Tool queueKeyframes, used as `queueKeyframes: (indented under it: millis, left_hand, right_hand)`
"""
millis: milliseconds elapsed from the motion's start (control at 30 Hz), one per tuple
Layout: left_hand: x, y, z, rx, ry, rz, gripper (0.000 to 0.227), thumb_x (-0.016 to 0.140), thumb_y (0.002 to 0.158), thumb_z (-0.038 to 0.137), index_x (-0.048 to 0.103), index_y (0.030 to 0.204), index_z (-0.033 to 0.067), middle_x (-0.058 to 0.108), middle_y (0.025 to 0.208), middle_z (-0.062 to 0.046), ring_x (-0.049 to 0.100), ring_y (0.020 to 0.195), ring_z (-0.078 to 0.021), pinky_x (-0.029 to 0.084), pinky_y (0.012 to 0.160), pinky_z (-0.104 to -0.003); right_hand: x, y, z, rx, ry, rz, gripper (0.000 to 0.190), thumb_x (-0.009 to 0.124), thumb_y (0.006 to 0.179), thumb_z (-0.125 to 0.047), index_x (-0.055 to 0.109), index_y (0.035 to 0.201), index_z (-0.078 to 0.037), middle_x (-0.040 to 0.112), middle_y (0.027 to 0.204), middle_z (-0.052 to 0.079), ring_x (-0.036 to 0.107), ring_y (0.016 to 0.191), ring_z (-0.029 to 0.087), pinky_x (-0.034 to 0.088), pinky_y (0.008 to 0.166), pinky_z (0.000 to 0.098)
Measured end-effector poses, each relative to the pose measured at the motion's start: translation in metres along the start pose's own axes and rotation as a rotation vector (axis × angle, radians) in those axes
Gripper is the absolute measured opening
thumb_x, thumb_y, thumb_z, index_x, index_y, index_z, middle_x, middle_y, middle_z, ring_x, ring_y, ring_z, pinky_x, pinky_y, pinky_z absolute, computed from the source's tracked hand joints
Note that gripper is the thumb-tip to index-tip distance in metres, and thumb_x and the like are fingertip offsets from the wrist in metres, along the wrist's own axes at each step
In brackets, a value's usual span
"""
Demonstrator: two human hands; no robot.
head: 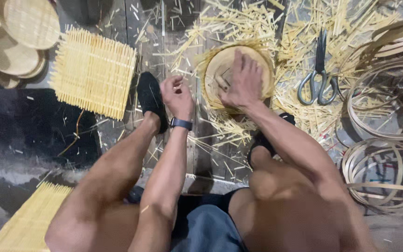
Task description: The person places a circular bamboo frame over a flat woven bamboo mat, then uses shears to trim the excess bamboo strips around the edge. The person repeats this process multiple times, stacking the finished circular pieces.
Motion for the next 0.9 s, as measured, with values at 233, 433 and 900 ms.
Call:
queueKeyframes:
  millis: [233, 433, 900]
  left_hand:
    - [0.001, 0.013, 0.009, -0.116, -0.155, 0.026, 0.016, 0.063, 0.089, -0.001, 0.069, 0.103, 0.0041, 0.061, 0.109, -0.011, 0.064, 0.092, -0.0223, 0.056, 0.074, -0.032]
    - [0.045, -0.026, 0.030, -0.108, 0.068, -0.269, 0.043, 0.072, 0.091, 0.030, 0.063, 0.125, 0.0057, 0.067, 0.118, -0.012, 0.064, 0.105, -0.0271, 0.053, 0.094, -0.043]
    - [0.107, -0.045, 0.086, 0.364, 0.446, -0.651, 0.103, 0.084, 0.063, 0.054, 0.040, 0.146, 0.0118, 0.042, 0.143, -0.028, 0.034, 0.136, -0.0508, 0.028, 0.107, -0.065]
  right_hand:
    - [-0.010, -0.012, -0.002, 0.023, -0.111, -0.138, 0.122, 0.077, 0.075, -0.059, 0.015, 0.158, 0.007, 0.043, 0.131, 0.029, 0.047, 0.113, 0.039, 0.041, 0.094, 0.0530]
    - [0.000, -0.022, 0.040, 0.069, 0.180, 0.105, 0.107, 0.083, 0.082, -0.055, 0.031, 0.156, 0.003, 0.044, 0.145, 0.026, 0.042, 0.134, 0.040, 0.034, 0.112, 0.0552]
    - [0.018, -0.126, 0.292, 0.887, 0.225, -0.167, 0.045, 0.083, 0.080, -0.023, 0.069, 0.112, 0.005, 0.071, 0.102, 0.023, 0.071, 0.093, 0.035, 0.057, 0.090, 0.0450]
Point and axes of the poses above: each hand's wrist, its own y-axis towards the middle knuckle, its own x-axis out of the palm, z = x × y, the point moved 2 cm from there along y, towards the middle knuckle
